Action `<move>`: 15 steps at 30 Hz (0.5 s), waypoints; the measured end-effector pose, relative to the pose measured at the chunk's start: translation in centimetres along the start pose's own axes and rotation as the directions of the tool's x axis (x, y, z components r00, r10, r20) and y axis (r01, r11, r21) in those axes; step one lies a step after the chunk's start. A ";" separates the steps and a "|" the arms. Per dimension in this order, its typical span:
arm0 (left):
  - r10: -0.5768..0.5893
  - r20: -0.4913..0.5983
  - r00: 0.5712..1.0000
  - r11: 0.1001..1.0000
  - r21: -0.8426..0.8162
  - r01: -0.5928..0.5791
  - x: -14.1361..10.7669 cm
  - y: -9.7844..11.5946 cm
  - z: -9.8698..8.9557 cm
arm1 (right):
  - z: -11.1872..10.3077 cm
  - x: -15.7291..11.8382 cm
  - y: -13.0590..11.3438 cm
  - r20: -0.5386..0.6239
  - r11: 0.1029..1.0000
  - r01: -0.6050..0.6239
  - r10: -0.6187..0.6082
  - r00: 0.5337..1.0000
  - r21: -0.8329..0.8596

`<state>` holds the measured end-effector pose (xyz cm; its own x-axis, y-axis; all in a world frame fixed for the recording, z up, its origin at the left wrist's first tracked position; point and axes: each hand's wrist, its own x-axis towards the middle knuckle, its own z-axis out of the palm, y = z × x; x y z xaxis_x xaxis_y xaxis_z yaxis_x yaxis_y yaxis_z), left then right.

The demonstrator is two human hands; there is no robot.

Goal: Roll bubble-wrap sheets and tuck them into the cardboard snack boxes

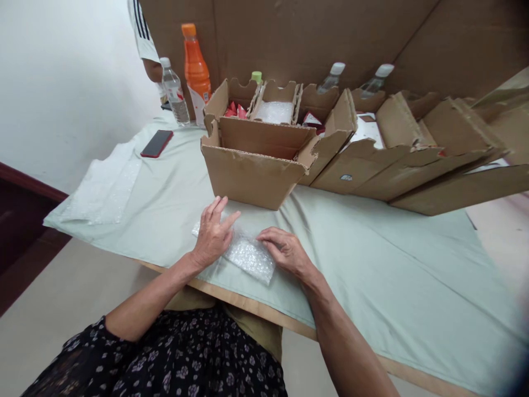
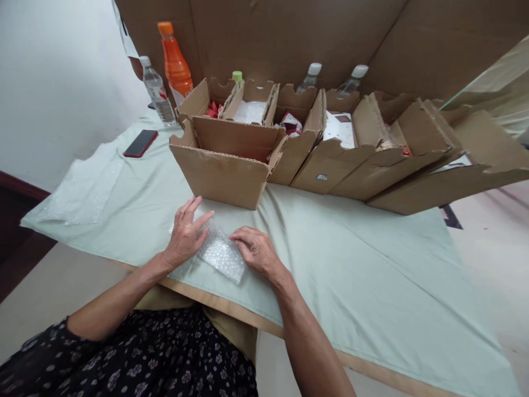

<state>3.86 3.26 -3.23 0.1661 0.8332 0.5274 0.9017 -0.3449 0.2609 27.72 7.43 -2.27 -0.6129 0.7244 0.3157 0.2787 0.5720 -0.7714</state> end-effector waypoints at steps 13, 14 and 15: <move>0.056 -0.008 0.998 0.994 -0.096 -0.057 0.6 0.5 -2.3 | -0.9 0.1 -0.6 -0.022 0.989 -0.140 0.141 0.990 0.042; 0.072 -0.005 0.997 0.992 -0.108 -0.072 0.5 0.8 -3.3 | -1.0 0.1 -0.5 -0.036 0.985 -0.159 0.162 0.986 0.063; 0.097 0.008 0.995 0.987 -0.128 -0.095 0.4 1.2 -4.3 | -1.2 0.1 -0.4 -0.053 0.980 -0.175 0.180 0.982 0.092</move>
<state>3.32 1.28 0.74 0.2556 0.7992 0.5440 0.8234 -0.4748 0.3108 28.43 7.73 -1.28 -0.5124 0.8351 0.2003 0.3121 0.3983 -0.8625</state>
